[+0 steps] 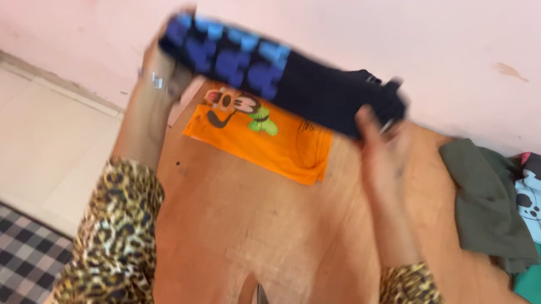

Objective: The person irons a black t-shirt with a colorful Mickey Mouse pattern on a wooden table, then folds it. The person then irons a green t-shirt. Other folded clothes are visible nearby.

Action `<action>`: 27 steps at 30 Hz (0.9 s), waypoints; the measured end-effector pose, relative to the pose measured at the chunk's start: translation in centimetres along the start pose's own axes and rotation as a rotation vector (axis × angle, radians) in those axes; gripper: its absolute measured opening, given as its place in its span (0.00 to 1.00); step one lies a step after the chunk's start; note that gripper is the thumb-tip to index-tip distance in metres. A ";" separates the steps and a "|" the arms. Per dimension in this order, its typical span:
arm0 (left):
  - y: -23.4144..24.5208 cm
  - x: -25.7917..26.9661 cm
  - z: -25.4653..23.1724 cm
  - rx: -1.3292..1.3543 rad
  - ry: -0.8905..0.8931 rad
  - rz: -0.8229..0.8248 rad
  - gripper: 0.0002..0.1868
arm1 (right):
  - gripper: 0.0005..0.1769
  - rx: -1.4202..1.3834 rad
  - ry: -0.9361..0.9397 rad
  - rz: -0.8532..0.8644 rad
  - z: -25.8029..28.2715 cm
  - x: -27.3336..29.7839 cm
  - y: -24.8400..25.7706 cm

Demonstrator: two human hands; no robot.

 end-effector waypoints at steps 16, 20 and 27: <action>12.4 11.3 15.5 -0.732 0.038 -0.525 0.13 | 0.20 0.082 -0.642 0.013 -15.9 14.4 13.4; 12.0 24.8 16.5 -0.980 0.142 -0.066 0.11 | 0.15 0.125 -0.671 -0.181 -10.4 25.1 19.5; 9.9 46.6 22.7 -0.991 0.435 -0.146 0.18 | 0.13 0.021 -0.703 -0.648 -3.4 40.1 25.6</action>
Point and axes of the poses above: each hand's wrist, its own x-axis away from the middle knuckle, its own y-axis out of the back of the hand, z = x × y, the point moved 5 cm from there along -x, towards the middle knuckle, and after that the axes turned 5 degrees about -x, right-handed, at the moved point
